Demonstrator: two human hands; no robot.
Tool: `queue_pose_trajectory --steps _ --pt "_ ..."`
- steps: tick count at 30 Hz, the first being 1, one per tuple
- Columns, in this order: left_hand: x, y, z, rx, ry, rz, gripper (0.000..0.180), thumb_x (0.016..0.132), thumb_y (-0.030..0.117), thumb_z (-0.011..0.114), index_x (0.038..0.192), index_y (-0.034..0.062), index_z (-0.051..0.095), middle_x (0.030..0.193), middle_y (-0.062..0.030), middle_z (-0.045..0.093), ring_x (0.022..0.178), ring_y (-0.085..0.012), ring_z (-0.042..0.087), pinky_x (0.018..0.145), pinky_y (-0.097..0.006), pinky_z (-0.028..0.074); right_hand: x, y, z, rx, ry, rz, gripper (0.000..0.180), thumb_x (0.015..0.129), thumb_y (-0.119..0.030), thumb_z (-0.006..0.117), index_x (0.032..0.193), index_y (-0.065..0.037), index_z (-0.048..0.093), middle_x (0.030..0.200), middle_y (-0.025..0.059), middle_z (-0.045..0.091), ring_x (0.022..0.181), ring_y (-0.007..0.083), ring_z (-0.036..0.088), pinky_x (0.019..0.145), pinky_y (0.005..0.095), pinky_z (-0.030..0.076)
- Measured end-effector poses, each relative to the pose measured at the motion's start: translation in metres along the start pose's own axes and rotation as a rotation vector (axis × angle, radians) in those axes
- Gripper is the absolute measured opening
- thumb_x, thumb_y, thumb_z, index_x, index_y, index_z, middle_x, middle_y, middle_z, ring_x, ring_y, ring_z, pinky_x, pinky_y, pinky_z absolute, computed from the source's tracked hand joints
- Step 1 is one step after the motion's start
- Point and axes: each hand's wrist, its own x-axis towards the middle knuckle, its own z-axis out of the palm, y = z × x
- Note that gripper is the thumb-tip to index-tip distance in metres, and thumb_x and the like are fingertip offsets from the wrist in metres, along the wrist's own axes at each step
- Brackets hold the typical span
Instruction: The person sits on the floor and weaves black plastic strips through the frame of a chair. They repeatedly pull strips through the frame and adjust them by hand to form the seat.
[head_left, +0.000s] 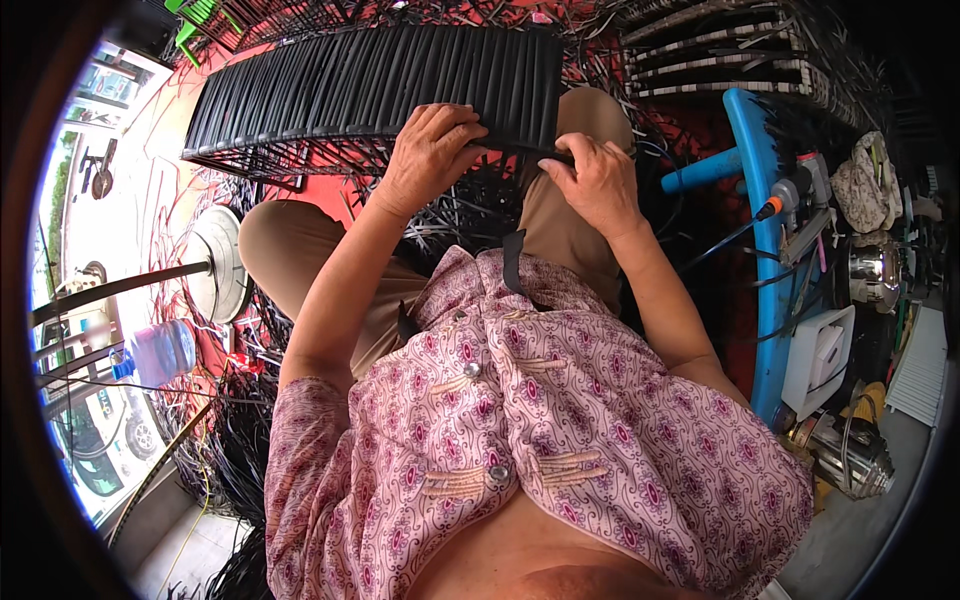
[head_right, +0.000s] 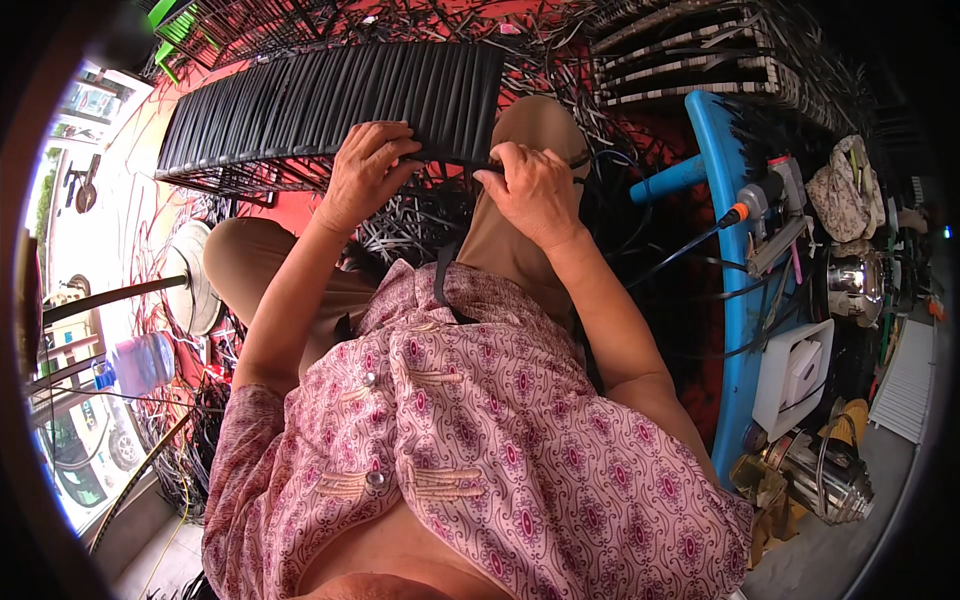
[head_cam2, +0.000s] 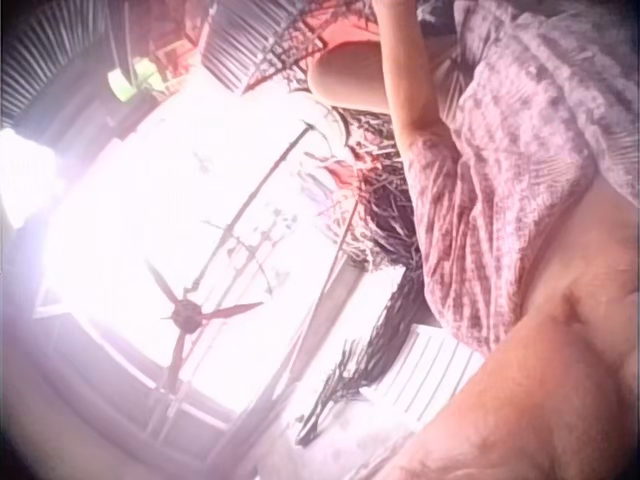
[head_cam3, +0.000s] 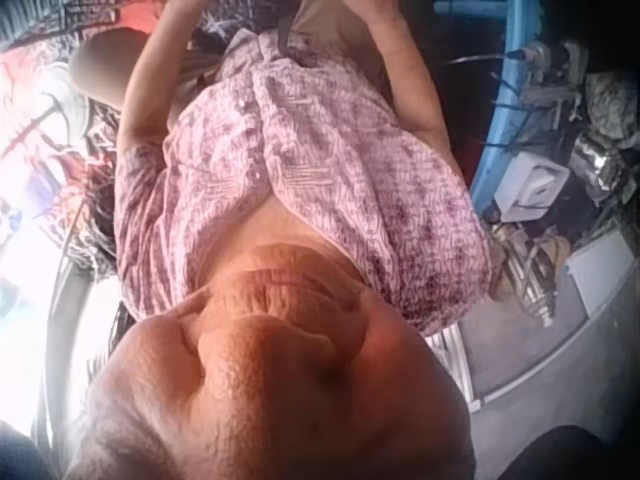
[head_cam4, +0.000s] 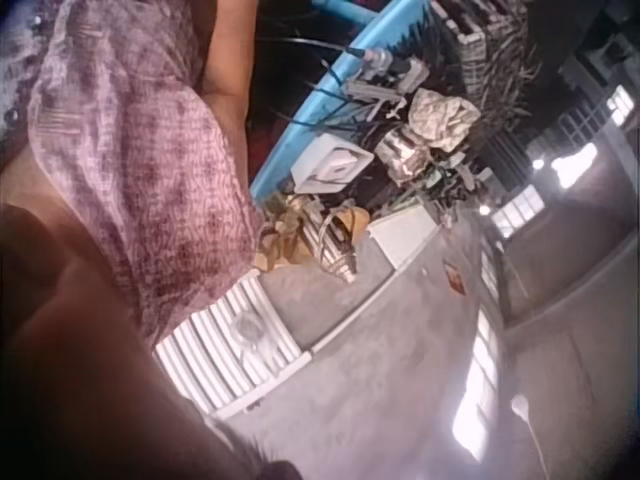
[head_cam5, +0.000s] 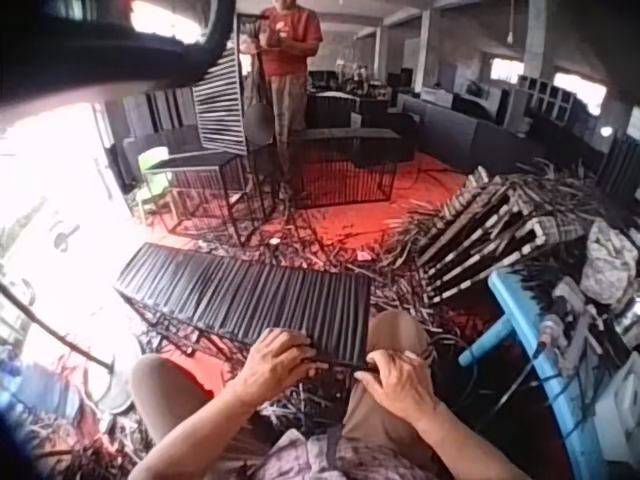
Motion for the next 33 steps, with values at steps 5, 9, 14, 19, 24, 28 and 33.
queue_pose_trajectory --steps 5,9,14,19,24,28,33 --pt "0.001 0.004 0.005 0.011 0.011 0.020 0.033 0.077 0.016 0.082 0.107 0.0094 0.070 0.116 -0.0074 0.067 0.114 -0.0282 0.064 0.098 -0.043 0.049 0.003 -0.024 0.010 0.038 0.080 0.101 0.065 0.080 -0.020 0.086 0.135 -0.010 0.054 0.114 0.0133 0.067 0.097 0.0295 0.070 0.081 0.0412 0.055" --pt "0.007 0.004 0.015 -0.048 0.033 0.071 0.031 0.077 0.014 0.077 0.106 0.0072 0.069 0.117 -0.0079 0.066 0.116 -0.0284 0.064 0.099 -0.043 0.048 0.009 -0.028 0.016 0.036 0.139 0.045 0.063 0.079 -0.015 0.085 0.135 -0.011 0.057 0.138 0.0124 0.056 0.114 0.0326 0.064 0.093 0.0417 0.054" --pt "-0.004 -0.005 0.010 -0.086 0.061 0.104 0.033 0.075 0.013 0.079 0.106 0.0075 0.069 0.120 -0.0102 0.067 0.120 -0.0294 0.064 0.100 -0.046 0.049 0.004 -0.013 0.044 -0.067 0.050 -0.122 0.054 0.086 -0.029 0.080 0.133 -0.007 0.063 0.142 0.0124 0.058 0.117 0.0282 0.066 0.088 0.0396 0.057" --pt "0.026 -0.004 0.010 -0.107 -0.021 0.163 0.033 0.078 0.016 0.081 0.109 0.0066 0.074 0.120 -0.0088 0.070 0.120 -0.0267 0.064 0.105 -0.046 0.048 0.008 0.006 0.025 -0.142 0.089 -0.197 0.049 0.090 -0.031 0.077 0.130 -0.005 0.065 0.136 0.0120 0.061 0.084 0.0247 0.072 0.067 0.0355 0.057" --pt "0.030 -0.010 0.001 -0.072 -0.053 0.213 0.031 0.080 0.017 0.078 0.109 0.0068 0.074 0.115 -0.0082 0.071 0.115 -0.0257 0.066 0.102 -0.043 0.051 0.015 0.009 0.034 -0.167 0.116 -0.269 0.048 0.092 -0.033 0.075 0.129 -0.004 0.066 0.135 0.0135 0.063 0.074 0.0223 0.072 0.061 0.0343 0.057" --pt "0.029 -0.014 -0.001 -0.084 -0.050 0.212 0.030 0.080 0.018 0.078 0.108 0.0069 0.074 0.113 -0.0072 0.071 0.113 -0.0250 0.067 0.100 -0.042 0.053 0.017 0.010 0.034 -0.181 0.075 -0.298 0.046 0.093 -0.034 0.074 0.127 -0.004 0.067 0.133 0.0153 0.065 0.064 0.0205 0.070 0.055 0.0323 0.056" --pt "0.032 -0.008 -0.003 -0.169 -0.038 0.127 0.033 0.078 0.023 0.081 0.105 0.0051 0.076 0.109 -0.0073 0.073 0.107 -0.0267 0.069 0.096 -0.041 0.053 0.018 0.013 0.029 -0.194 0.038 -0.323 0.044 0.093 -0.036 0.074 0.122 -0.004 0.069 0.130 0.0162 0.065 0.061 0.0195 0.070 0.052 0.0313 0.055"
